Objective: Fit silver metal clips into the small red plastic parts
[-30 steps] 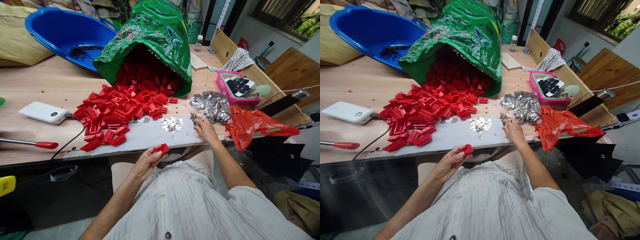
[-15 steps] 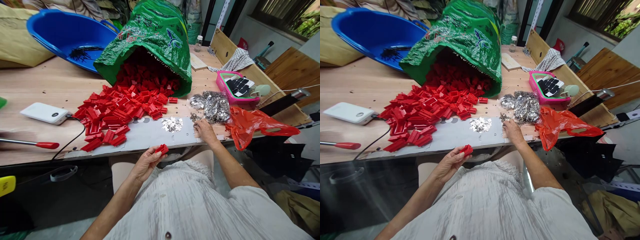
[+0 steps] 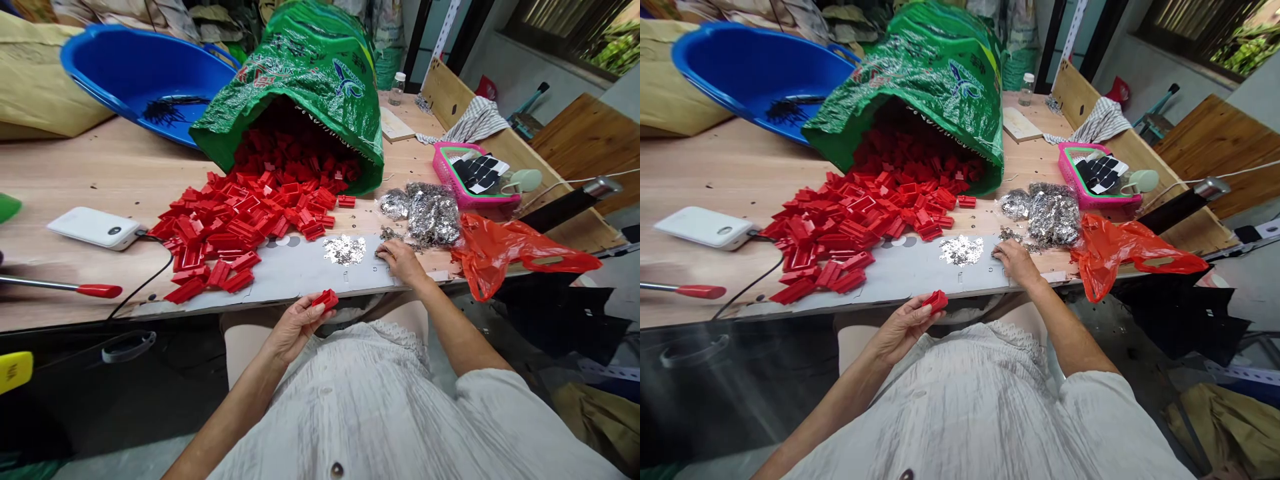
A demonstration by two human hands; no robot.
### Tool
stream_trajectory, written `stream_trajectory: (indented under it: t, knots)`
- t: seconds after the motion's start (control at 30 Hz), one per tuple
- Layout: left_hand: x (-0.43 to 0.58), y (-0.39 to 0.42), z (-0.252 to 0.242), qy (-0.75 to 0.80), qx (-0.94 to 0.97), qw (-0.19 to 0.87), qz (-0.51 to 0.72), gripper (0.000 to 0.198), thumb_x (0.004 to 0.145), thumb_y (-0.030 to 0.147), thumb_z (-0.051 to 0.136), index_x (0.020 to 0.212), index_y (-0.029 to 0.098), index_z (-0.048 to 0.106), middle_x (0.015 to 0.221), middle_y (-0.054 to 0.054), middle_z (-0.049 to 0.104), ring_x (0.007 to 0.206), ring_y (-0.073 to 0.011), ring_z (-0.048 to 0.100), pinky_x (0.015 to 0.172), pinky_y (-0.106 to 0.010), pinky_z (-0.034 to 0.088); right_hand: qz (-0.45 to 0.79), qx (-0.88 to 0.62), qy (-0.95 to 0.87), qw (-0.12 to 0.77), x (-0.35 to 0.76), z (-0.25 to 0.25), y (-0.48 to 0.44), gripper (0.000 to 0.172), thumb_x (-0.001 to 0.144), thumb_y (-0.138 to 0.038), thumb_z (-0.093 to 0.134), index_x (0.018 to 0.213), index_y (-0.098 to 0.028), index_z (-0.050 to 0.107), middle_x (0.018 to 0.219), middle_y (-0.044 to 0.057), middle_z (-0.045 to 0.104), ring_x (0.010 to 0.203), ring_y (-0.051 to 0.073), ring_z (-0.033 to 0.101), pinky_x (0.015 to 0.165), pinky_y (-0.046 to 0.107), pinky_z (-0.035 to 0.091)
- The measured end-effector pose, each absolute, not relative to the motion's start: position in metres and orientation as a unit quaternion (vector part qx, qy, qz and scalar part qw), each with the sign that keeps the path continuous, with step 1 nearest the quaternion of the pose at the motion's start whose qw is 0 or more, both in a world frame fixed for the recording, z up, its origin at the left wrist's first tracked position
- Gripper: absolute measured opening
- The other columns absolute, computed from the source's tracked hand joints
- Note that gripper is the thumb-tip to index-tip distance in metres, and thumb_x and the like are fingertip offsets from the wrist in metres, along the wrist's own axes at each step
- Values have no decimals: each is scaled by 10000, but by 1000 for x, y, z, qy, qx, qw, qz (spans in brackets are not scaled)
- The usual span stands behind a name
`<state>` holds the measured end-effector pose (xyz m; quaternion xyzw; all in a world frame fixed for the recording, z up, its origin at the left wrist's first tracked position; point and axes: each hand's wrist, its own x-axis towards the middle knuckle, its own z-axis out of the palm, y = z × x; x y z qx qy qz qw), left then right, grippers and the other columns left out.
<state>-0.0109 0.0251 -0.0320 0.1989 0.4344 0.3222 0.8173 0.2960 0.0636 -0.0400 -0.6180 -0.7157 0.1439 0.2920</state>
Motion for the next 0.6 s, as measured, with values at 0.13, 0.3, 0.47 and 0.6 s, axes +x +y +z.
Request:
stream_trajectory:
  t: [0.13, 0.3, 0.47, 0.6]
  knots:
    - [-13, 25, -30, 437, 197, 815, 326, 324, 673, 83, 798, 969, 135, 678, 990, -79, 746, 816, -180, 736, 751, -225, 598, 175, -550, -776, 256, 291, -36, 67, 185, 934, -214, 507, 982, -210, 685, 984, 71, 647, 939, 184, 611, 874, 308, 488]
    - [-16, 24, -31, 437, 189, 815, 329, 348, 660, 88, 816, 974, 141, 674, 979, -66, 748, 818, -173, 738, 742, -201, 600, 187, -527, -797, 228, 298, -25, 66, 255, 938, -199, 488, 1114, -223, 670, 1082, 73, 677, 1011, 199, 624, 924, 343, 480]
    - [-14, 24, -31, 433, 189, 820, 324, 350, 652, 89, 824, 969, 133, 681, 986, -67, 745, 813, -174, 738, 733, -193, 601, 171, -567, -764, 258, 312, -18, 65, 237, 926, -204, 520, 1109, -213, 669, 1091, 69, 701, 1004, 204, 640, 909, 339, 472]
    - [-13, 24, -33, 425, 190, 823, 326, 351, 645, 97, 832, 961, 131, 683, 973, -60, 742, 799, -176, 739, 728, -196, 603, 166, -581, -759, 243, 313, -15, 62, 164, 916, -205, 551, 1002, -203, 690, 1001, 62, 716, 946, 204, 645, 877, 333, 468]
